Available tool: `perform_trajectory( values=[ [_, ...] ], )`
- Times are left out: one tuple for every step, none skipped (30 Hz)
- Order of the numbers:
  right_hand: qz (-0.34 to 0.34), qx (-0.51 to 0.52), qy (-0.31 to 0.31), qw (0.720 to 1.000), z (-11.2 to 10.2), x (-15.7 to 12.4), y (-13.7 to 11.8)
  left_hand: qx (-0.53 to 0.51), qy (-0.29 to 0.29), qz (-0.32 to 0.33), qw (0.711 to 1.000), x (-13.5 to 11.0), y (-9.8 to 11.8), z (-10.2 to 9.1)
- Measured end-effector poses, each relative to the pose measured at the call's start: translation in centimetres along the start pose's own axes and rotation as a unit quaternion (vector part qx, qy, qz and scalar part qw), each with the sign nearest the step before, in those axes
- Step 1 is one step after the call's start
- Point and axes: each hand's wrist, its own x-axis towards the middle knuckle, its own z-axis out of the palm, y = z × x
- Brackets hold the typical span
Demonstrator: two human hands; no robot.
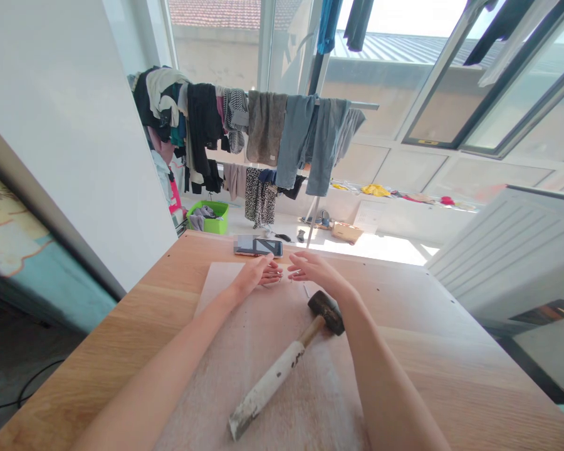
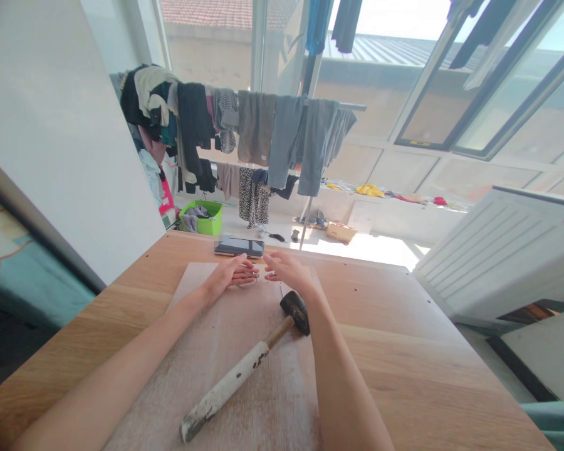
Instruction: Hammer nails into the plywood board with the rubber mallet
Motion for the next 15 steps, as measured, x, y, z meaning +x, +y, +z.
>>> perform_trajectory(
  values=[
    [0.001,0.0,-0.001,1.0,0.0,0.0,0.0,0.006,-0.003,0.002,1.0,0.1,-0.2,0.3],
    [0.001,-0.001,-0.002,1.0,0.1,0.0,-0.1,0.011,-0.008,0.004,1.0,0.2,-0.3,0.5],
    [0.001,-0.001,-0.003,1.0,0.0,0.0,-0.1,0.016,-0.013,0.008,1.0,0.4,-0.5,0.7],
    [0.0,-0.002,-0.004,1.0,0.0,0.0,-0.1,0.021,-0.018,0.012,1.0,0.5,-0.7,0.9],
    [-0.002,-0.002,-0.005,1.0,0.0,-0.1,-0.2,0.024,-0.022,0.014,0.999,0.7,-0.8,1.0],
    [-0.003,-0.003,-0.006,1.0,0.0,-0.1,-0.2,0.027,-0.022,0.017,0.999,0.8,-0.9,1.1],
    [-0.005,-0.003,-0.008,1.0,0.1,-0.1,-0.2,0.029,-0.019,0.019,0.999,0.9,-0.9,1.2],
    [-0.006,-0.003,-0.011,1.0,0.1,-0.1,-0.2,0.029,-0.015,0.019,0.999,0.9,-0.9,1.2],
    [-0.008,-0.002,-0.015,1.0,0.2,-0.1,-0.2,0.026,-0.011,0.02,0.999,0.9,-0.8,1.2],
    [-0.009,-0.001,-0.019,1.0,0.3,0.0,-0.2,0.022,-0.007,0.021,0.999,0.8,-0.6,1.2],
    [-0.01,0.001,-0.021,1.0,0.4,0.0,-0.2,0.018,-0.006,0.024,1.0,0.6,-0.4,1.1],
    [-0.011,0.002,-0.023,1.0,0.5,0.0,-0.2,0.015,-0.009,0.027,0.999,0.3,-0.1,1.0],
    [-0.011,0.004,-0.022,1.0,0.5,0.0,-0.3,0.013,-0.014,0.029,0.999,0.1,0.2,0.9],
    [-0.012,0.007,-0.02,1.0,0.5,0.0,-0.3,0.014,-0.021,0.031,0.999,-0.3,0.4,0.7],
    [-0.013,0.011,-0.017,1.0,0.5,-0.2,-0.5,0.018,-0.028,0.032,0.999,-0.6,0.7,0.5]
  ],
)
